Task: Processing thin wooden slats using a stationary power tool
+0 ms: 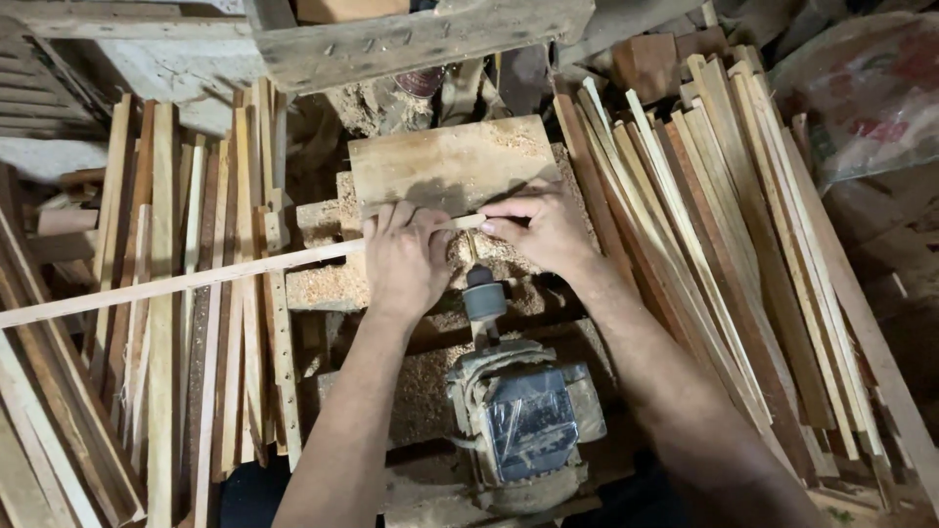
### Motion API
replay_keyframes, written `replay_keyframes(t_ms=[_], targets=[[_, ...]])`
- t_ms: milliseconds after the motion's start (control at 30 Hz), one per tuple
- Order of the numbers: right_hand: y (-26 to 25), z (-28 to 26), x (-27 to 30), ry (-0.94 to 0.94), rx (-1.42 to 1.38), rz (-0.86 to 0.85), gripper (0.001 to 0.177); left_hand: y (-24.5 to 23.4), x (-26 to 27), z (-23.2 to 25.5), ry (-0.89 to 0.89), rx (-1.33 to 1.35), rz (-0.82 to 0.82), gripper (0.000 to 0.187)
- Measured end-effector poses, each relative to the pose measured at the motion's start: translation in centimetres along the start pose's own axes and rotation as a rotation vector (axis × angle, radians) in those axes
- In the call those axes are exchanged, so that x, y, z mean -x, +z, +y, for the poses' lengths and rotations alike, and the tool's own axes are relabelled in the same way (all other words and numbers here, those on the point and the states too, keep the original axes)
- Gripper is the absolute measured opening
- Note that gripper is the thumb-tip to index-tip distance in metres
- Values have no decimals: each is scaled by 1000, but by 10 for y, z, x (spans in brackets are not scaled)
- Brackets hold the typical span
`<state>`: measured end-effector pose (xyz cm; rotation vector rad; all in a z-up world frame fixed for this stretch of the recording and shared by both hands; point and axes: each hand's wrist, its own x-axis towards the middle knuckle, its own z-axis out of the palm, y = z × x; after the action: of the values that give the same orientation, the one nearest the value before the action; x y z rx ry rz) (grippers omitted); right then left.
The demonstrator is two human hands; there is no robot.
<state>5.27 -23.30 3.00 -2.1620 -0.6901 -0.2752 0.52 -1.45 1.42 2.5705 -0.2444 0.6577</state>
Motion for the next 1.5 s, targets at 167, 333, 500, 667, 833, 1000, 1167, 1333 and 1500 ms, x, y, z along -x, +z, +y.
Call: replay_keyframes(t_ms=[167, 333, 500, 667, 833, 1000, 1167, 1333, 1500], targets=[[1, 1, 1, 24, -19, -36, 17, 2, 1, -4, 9, 4, 4, 15], [2, 1, 6, 13, -41, 13, 21, -1, 2, -4, 23, 48, -6, 13], [-2, 4, 1, -7, -53, -5, 20, -8, -1, 0, 26, 58, -13, 13], [-3, 7, 5, -4, -69, -11, 21, -16, 1, 6, 23, 53, -23, 12], [-3, 1, 3, 18, -38, -44, 21, -21, -3, 11, 12, 49, -28, 10], [-13, -30, -2, 169, -188, 53, 16, -36, -5, -6, -14, -71, -7, 22], [-70, -89, 0, 449, -60, 4, 27, -92, 34, -110, -239, -327, -275, 23], [-57, -94, -19, 485, 2, -66, 29, -148, 57, -107, -510, -77, -411, 21], [-40, -284, -9, 564, -32, -417, 37, -201, 78, -73, -1020, 702, -217, 29]])
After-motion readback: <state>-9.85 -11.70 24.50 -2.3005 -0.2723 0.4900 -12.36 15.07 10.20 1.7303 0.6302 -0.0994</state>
